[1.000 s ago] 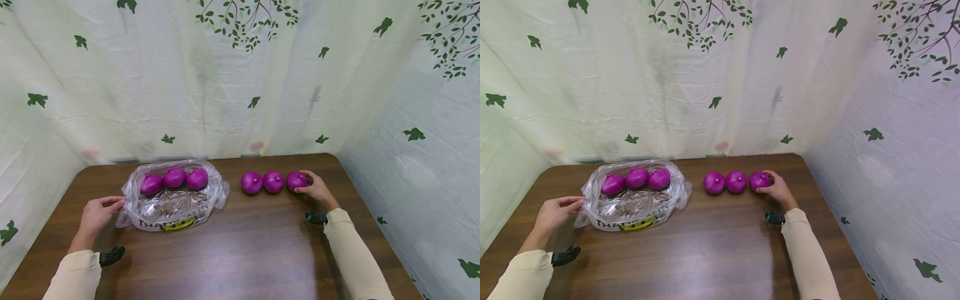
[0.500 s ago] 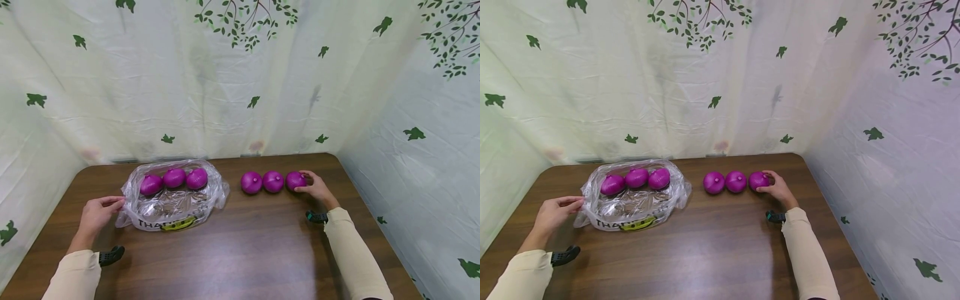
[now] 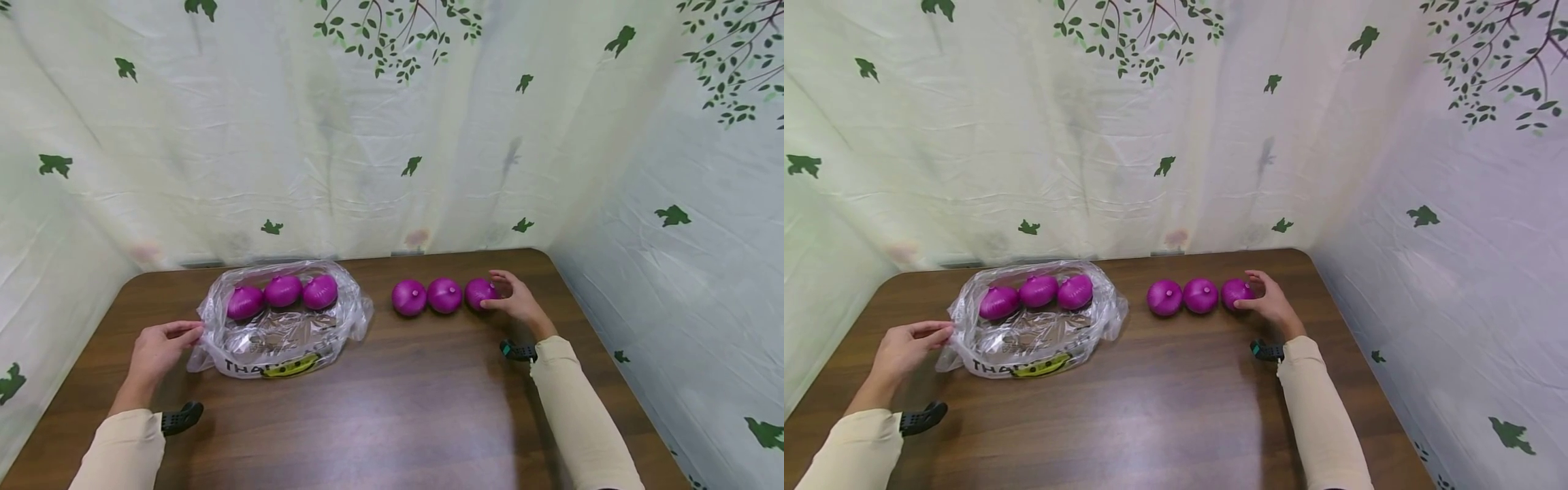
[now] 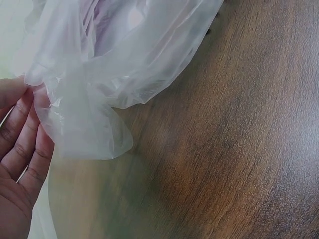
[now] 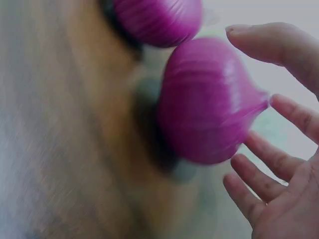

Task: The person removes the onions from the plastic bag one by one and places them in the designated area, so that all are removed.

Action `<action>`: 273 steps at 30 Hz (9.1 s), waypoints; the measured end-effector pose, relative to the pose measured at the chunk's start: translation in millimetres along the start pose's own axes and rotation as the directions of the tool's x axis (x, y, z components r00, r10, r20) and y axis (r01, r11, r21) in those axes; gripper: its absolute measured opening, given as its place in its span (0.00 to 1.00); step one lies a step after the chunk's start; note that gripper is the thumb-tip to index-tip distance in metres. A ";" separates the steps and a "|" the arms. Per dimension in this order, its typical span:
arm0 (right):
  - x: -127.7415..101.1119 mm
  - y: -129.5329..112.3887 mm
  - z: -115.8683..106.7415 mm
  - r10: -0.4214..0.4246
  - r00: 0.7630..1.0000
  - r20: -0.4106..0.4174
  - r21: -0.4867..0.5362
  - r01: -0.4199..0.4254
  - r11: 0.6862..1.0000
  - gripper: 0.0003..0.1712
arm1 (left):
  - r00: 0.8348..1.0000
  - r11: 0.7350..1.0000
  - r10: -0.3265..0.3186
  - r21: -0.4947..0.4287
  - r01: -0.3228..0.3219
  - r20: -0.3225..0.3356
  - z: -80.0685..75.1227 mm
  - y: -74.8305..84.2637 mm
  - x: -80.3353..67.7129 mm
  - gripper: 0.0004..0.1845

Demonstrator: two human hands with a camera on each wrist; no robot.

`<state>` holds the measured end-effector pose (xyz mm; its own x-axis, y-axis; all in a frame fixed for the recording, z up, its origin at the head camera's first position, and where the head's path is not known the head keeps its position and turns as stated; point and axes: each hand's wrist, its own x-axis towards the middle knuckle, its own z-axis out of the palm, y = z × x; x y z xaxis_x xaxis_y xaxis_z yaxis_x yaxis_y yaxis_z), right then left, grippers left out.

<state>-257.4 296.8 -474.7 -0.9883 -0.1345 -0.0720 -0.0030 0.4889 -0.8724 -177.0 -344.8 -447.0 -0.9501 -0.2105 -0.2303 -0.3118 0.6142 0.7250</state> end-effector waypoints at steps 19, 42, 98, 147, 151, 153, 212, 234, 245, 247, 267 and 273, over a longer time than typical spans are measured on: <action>11.8 -69.3 21.4 -0.143 0.990 -0.005 -0.095 0.142 0.985 0.46 | 1.000 1.000 0.000 -0.002 0.000 -0.005 0.1 0.2 -1.0 0.28; 41.5 -121.4 97.0 -0.243 0.965 0.098 -0.127 0.254 0.959 0.45 | 1.000 1.000 0.004 -0.007 -0.004 -0.010 1.3 -5.5 0.0 0.27; 71.4 -162.0 246.1 -0.292 0.916 0.276 -0.279 0.367 0.887 0.43 | 0.999 1.000 0.017 -0.026 -0.018 -0.031 4.3 -5.3 -0.3 0.27; 77.2 -174.8 286.0 -0.138 0.979 0.150 -0.431 0.191 0.882 0.46 | 1.000 1.000 0.002 -0.030 -0.003 -0.030 1.2 -5.3 -2.5 0.26; 75.3 -178.1 282.7 -0.144 0.979 0.146 -0.413 0.192 0.890 0.45 | 1.000 1.000 0.015 -0.026 -0.015 -0.027 1.1 -5.8 -2.3 0.27; 74.6 -179.7 281.2 -0.145 0.979 0.143 -0.407 0.192 0.893 0.45 | 0.999 0.999 0.022 -0.024 -0.023 -0.026 1.2 -6.1 -2.1 0.27; 16.8 -151.9 204.1 -0.368 0.907 0.204 0.016 0.373 0.928 0.42 | 1.000 0.999 0.002 -0.037 -0.003 -0.022 4.9 -5.1 0.1 0.29; -10.5 -110.8 186.0 -0.455 0.888 0.067 0.061 0.451 0.890 0.41 | 1.000 0.999 0.010 -0.041 -0.011 -0.018 9.4 -7.5 3.9 0.30; -21.3 -91.3 178.7 -0.449 0.893 0.032 0.074 0.446 0.892 0.41 | 0.999 0.999 0.001 -0.050 -0.003 -0.035 9.6 -7.0 4.8 0.29; -22.0 -87.8 176.0 -0.463 0.886 0.020 0.067 0.461 0.885 0.41 | 0.999 0.999 0.001 -0.051 -0.003 -0.034 9.0 -7.0 4.4 0.29; -51.0 -87.7 156.3 -0.428 0.904 0.004 0.163 0.422 0.892 0.40 | 0.999 0.999 0.026 -0.033 -0.027 -0.028 9.6 -4.1 0.8 0.29; -57.5 -83.6 151.3 -0.375 0.927 0.009 0.167 0.369 0.914 0.40 | 0.999 0.999 0.033 -0.033 -0.034 -0.030 10.1 -4.6 1.0 0.28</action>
<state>-177.3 133.3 -470.8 -0.9134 -0.3162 0.2564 -0.3417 0.2530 -0.9051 -176.6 -340.2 -457.1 -0.9592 -0.2126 -0.1865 -0.2786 0.5959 0.7532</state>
